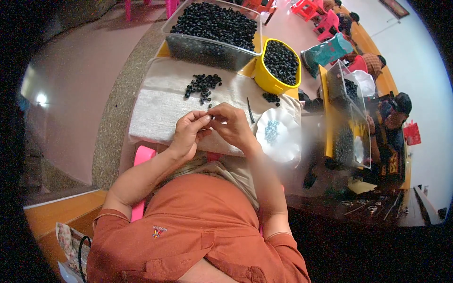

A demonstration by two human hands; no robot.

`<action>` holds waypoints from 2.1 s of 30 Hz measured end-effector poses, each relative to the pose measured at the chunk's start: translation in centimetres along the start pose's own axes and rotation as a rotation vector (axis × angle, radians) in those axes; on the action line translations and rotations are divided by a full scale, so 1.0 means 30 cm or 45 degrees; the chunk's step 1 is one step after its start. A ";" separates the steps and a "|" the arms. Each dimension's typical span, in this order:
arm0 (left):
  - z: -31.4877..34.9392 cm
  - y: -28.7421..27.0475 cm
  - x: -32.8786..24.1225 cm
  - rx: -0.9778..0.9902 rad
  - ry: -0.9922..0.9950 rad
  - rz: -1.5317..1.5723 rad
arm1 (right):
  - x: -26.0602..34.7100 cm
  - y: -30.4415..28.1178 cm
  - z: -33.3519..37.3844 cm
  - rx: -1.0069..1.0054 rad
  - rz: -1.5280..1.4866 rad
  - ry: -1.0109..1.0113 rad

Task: Assembling small black plastic components by hand at a workbench.

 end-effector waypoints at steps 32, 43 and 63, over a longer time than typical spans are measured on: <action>0.022 0.052 -0.013 0.155 0.045 -0.097 | -0.029 -0.008 0.078 -0.005 -0.232 0.029; 0.028 0.060 0.010 0.194 -0.084 0.002 | -0.081 -0.028 0.096 0.028 -0.226 0.067; 0.038 0.078 0.019 0.260 -0.167 -0.056 | 0.056 -0.064 0.141 -0.258 -0.018 -0.266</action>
Point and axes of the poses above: each hand's wrist, its own z-axis away from the middle knuckle, its own y-axis out of the palm, x = y × z, the point moved 10 cm from there along -z, towards the middle knuckle, and after that the axes turned 10 degrees about y, right-handed, at the moved point
